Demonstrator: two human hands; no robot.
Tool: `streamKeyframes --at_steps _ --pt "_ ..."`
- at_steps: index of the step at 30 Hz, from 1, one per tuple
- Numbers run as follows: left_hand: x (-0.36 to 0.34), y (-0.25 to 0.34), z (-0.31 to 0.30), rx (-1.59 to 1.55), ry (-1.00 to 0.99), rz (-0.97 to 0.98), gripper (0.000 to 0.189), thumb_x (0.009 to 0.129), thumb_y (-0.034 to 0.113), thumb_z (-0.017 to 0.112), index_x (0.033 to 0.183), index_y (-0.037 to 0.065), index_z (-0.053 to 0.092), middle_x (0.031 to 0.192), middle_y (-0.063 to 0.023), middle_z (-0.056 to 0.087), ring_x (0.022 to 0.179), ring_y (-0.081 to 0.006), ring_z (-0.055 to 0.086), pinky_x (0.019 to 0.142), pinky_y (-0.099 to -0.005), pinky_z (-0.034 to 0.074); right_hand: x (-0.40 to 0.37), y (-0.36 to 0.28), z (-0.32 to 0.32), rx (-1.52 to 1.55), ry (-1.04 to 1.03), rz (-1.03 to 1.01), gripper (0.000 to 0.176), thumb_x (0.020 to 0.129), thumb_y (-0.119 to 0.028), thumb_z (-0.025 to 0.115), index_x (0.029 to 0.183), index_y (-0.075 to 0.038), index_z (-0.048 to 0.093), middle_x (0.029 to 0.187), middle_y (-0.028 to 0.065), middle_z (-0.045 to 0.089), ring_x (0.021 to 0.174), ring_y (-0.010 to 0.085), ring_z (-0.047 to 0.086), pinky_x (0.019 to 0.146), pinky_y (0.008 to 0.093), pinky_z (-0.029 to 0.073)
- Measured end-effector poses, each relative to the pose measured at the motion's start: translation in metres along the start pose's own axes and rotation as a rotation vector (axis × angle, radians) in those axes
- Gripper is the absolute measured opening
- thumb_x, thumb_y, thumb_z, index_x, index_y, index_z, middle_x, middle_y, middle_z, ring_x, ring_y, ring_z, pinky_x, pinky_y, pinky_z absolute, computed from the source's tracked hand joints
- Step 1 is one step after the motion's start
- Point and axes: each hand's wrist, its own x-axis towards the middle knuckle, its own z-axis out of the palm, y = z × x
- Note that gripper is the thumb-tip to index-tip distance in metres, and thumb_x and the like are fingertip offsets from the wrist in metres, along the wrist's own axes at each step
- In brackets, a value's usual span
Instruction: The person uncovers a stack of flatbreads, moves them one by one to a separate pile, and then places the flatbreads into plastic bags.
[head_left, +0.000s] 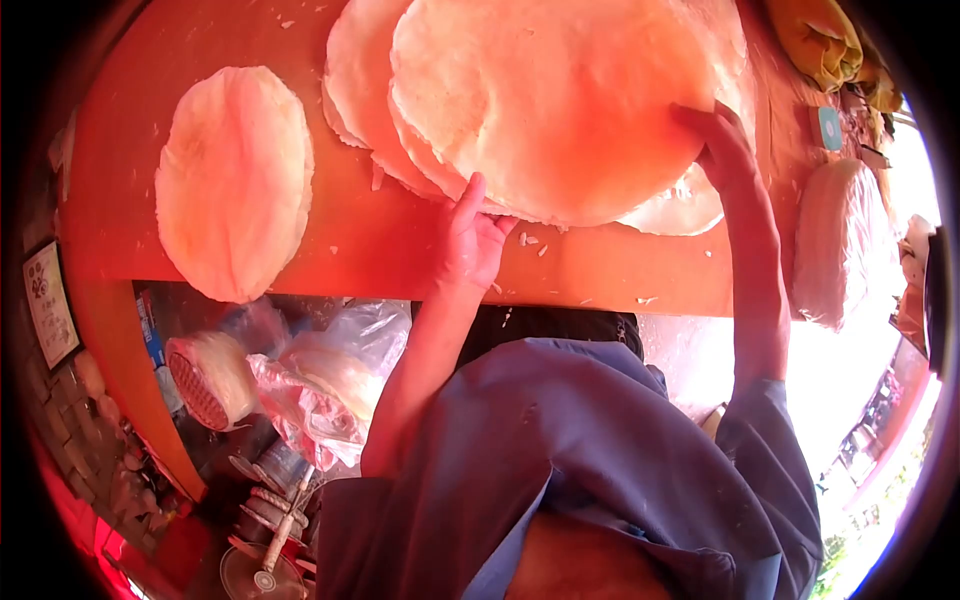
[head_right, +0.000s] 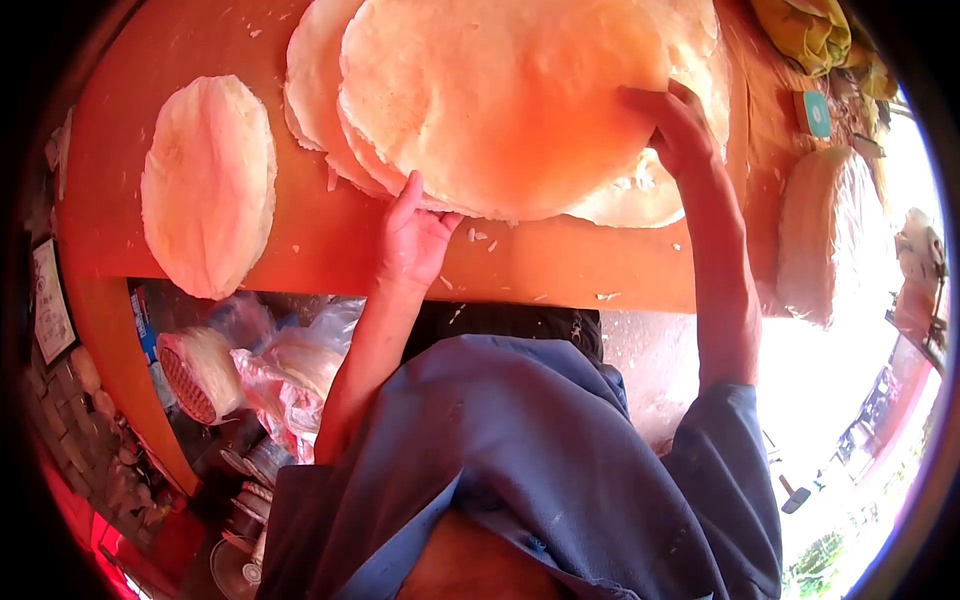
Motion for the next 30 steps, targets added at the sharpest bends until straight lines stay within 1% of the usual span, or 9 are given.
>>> streamKeyframes --at_steps 3,7,9,10,11,13,17,20,30 --pt "-0.004 0.002 0.003 0.065 0.033 -0.036 0.045 0.095 0.025 0.058 0.135 0.007 0.045 0.130 -0.0057 0.055 0.117 -0.0211 0.055 0.094 -0.0363 0.050 -0.023 -0.014 0.014 0.015 -0.005 -0.106 0.033 0.083 -0.016 0.066 0.109 0.004 0.062 0.092 0.0084 0.066 0.080 0.0179 0.065 0.066 0.0313 0.054" --pt "-0.003 -0.003 0.005 0.114 0.130 -0.021 0.044 0.093 0.015 0.061 0.134 0.007 0.045 0.128 -0.0062 0.056 0.113 -0.0200 0.056 0.091 -0.0367 0.051 -0.003 0.025 -0.014 -0.062 0.011 0.087 0.037 0.082 -0.023 0.068 0.107 0.004 0.062 0.088 0.0076 0.067 0.079 0.0159 0.064 0.064 0.0278 0.051" --pt "-0.004 -0.006 0.000 0.130 0.045 0.013 0.043 0.094 0.016 0.059 0.134 0.007 0.045 0.129 -0.0066 0.055 0.116 -0.0211 0.056 0.093 -0.0379 0.052 -0.020 0.010 0.006 -0.293 0.194 -0.013 0.046 0.080 -0.028 0.073 0.111 0.004 0.062 0.085 0.0086 0.067 0.079 0.0159 0.065 0.068 0.0290 0.051" --pt "-0.005 -0.004 0.000 0.002 0.012 -0.007 0.039 0.095 0.014 0.059 0.131 0.006 0.047 0.122 -0.0085 0.058 0.107 -0.0224 0.062 0.085 -0.0382 0.057 -0.019 0.012 0.009 -0.409 0.356 -0.094 0.059 0.076 -0.033 0.079 0.120 0.001 0.059 0.092 0.0129 0.067 0.085 0.0183 0.065 0.075 0.0333 0.052" --pt "-0.005 -0.003 0.002 0.002 0.010 -0.007 0.039 0.095 0.014 0.059 0.131 0.006 0.047 0.122 -0.0085 0.058 0.107 -0.0224 0.062 0.085 -0.0382 0.057 -0.020 0.010 0.011 -0.409 0.357 -0.096 0.059 0.076 -0.033 0.079 0.120 0.001 0.059 0.092 0.0129 0.067 0.085 0.0183 0.065 0.075 0.0333 0.052" --pt "-0.011 0.002 0.010 0.046 -0.134 0.042 0.039 0.095 0.015 0.059 0.131 0.006 0.047 0.122 -0.0087 0.058 0.106 -0.0222 0.062 0.084 -0.0380 0.057 -0.030 0.006 0.028 -0.802 0.543 -0.543 0.070 0.071 -0.035 0.084 0.128 -0.004 0.056 0.103 0.0164 0.067 0.096 0.0221 0.064 0.082 0.0363 0.052" --pt "-0.013 0.003 0.038 0.022 -0.205 0.071 0.037 0.095 0.014 0.059 0.129 0.004 0.048 0.116 -0.0080 0.060 0.102 -0.0217 0.063 0.081 -0.0370 0.057 -0.073 -0.012 0.109 -0.781 -0.175 -0.751 0.067 0.067 -0.029 0.085 0.123 -0.003 0.059 0.110 0.0182 0.065 0.102 0.0302 0.063 0.085 0.0391 0.051" --pt "-0.006 -0.003 0.022 0.043 -0.302 0.053 0.032 0.094 0.007 0.059 0.124 0.003 0.050 0.110 -0.0080 0.062 0.100 -0.0208 0.064 0.081 -0.0360 0.057 -0.073 -0.011 0.132 -0.924 -0.135 -0.862 0.057 0.066 -0.022 0.083 0.114 -0.001 0.062 0.101 0.0200 0.065 0.094 0.0392 0.062 0.082 0.0423 0.051" --pt "-0.009 0.000 0.036 0.084 -0.229 0.041 0.030 0.091 0.002 0.057 0.120 0.003 0.052 0.109 -0.0069 0.062 0.099 -0.0205 0.065 0.086 -0.0381 0.057 -0.071 0.007 0.142 -1.243 -0.037 -0.790 0.030 0.077 -0.008 0.065 0.107 -0.003 0.063 0.104 0.0174 0.066 0.093 0.0360 0.063 0.076 0.0434 0.053"
